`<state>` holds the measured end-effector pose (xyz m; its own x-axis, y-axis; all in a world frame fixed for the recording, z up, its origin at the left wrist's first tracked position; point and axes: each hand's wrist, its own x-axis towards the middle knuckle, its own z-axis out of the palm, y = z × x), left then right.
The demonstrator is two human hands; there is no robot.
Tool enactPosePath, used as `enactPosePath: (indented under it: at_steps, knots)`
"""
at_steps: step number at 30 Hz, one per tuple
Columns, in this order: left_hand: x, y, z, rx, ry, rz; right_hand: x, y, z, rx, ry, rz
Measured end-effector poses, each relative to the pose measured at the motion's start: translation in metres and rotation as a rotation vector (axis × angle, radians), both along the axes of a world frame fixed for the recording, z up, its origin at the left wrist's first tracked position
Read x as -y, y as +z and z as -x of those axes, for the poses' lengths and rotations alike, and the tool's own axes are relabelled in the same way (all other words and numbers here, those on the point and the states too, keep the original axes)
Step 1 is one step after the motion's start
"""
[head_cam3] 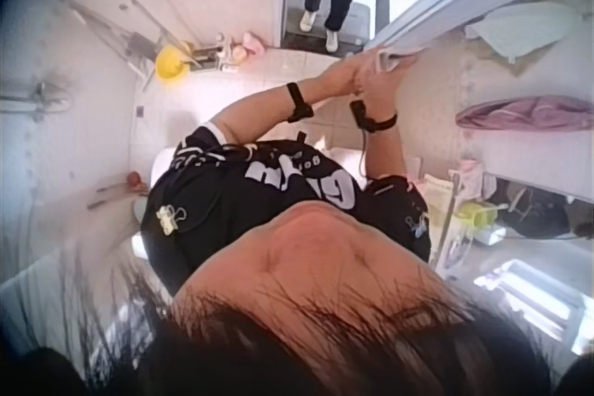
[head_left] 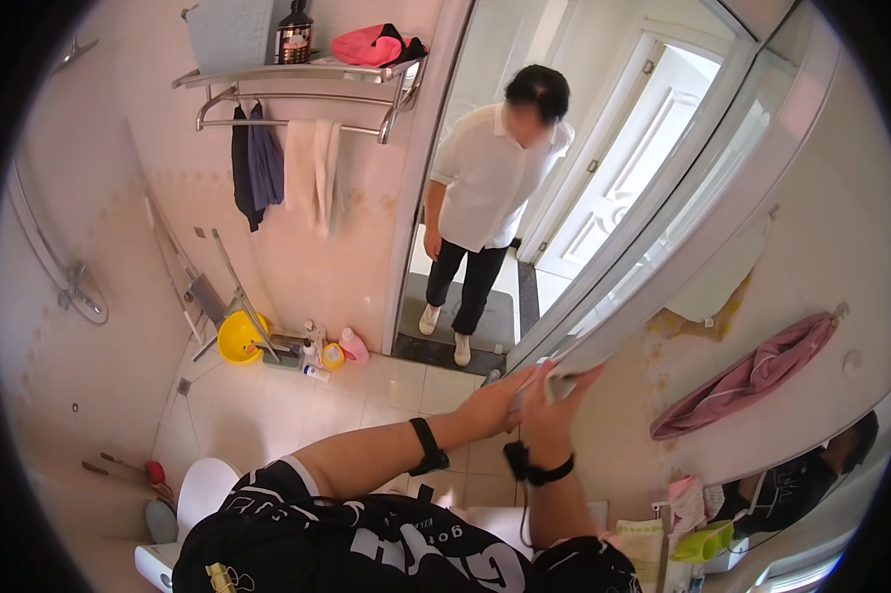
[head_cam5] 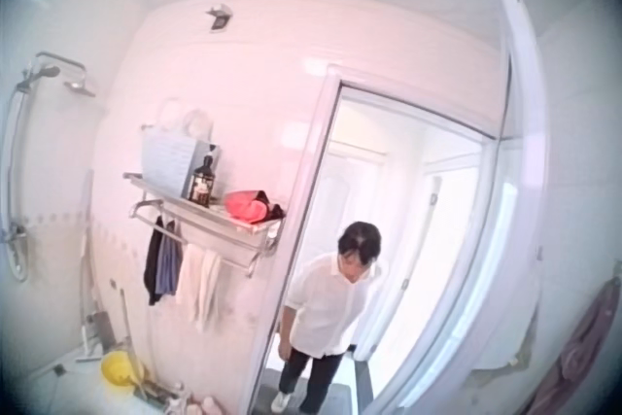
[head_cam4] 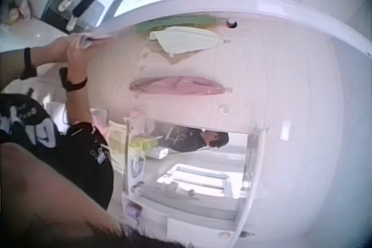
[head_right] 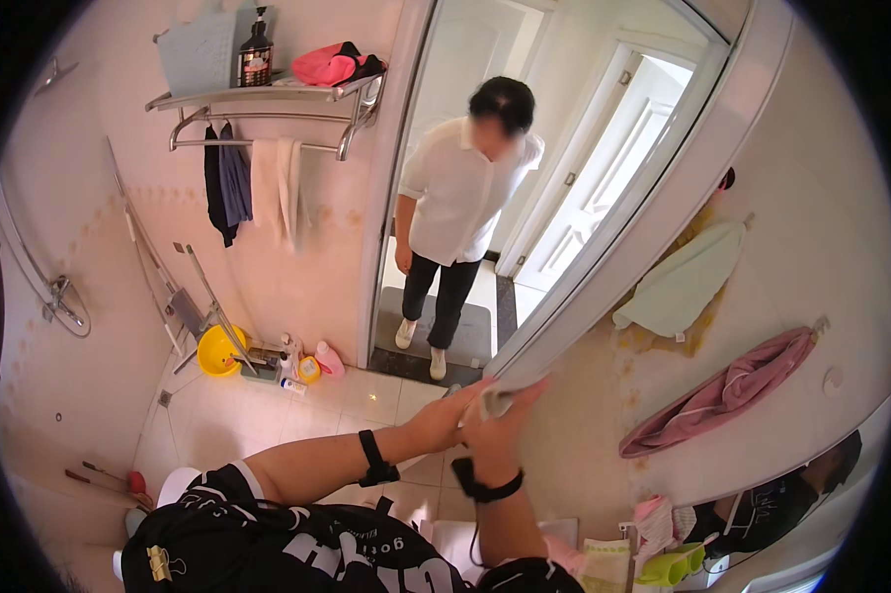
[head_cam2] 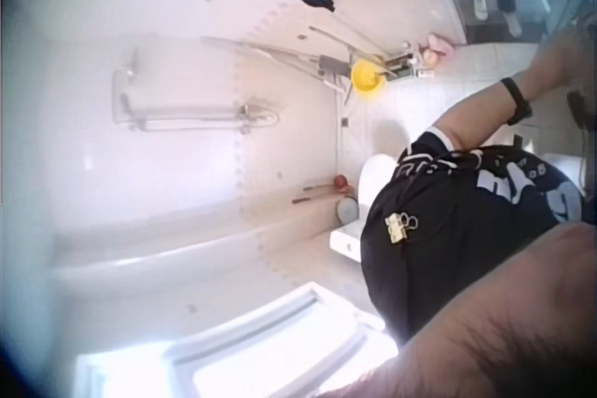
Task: The person cleans the glass door of a shower stall and the metal shower fixture using a cloth.
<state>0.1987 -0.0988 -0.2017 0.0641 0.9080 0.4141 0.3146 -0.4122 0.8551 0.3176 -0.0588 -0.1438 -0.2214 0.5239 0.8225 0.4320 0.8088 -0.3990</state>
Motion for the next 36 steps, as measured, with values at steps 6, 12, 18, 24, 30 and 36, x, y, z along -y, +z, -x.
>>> enactPosePath:
  at_steps: [6, 12, 18, 24, 30, 36]
  knots:
    - [-0.002, -0.015, 0.014, -0.104, 0.087, 0.006, -0.02, 0.266, 0.028, 0.112, -0.115, -0.589]
    - [0.001, -0.009, 0.008, -0.012, 0.108, 0.079, -0.061, 0.418, 0.024, 0.305, -0.347, -1.146]
    - [0.006, -0.008, 0.016, 0.014, 0.189, 0.152, -0.03, 0.293, 0.055, 0.263, -0.381, -0.83]
    - [0.003, -0.004, 0.008, -0.006, 0.204, 0.093, -0.009, 0.101, 0.022, 0.513, -0.267, -0.573]
    - [0.004, -0.017, 0.006, -0.091, 0.254, 0.028, -0.012, 0.151, 0.001, 0.598, -0.231, -0.632]
    - [-0.007, -0.033, -0.001, 0.009, 0.238, 0.098, -0.056, 0.321, 0.023, 0.497, -0.629, -1.091]
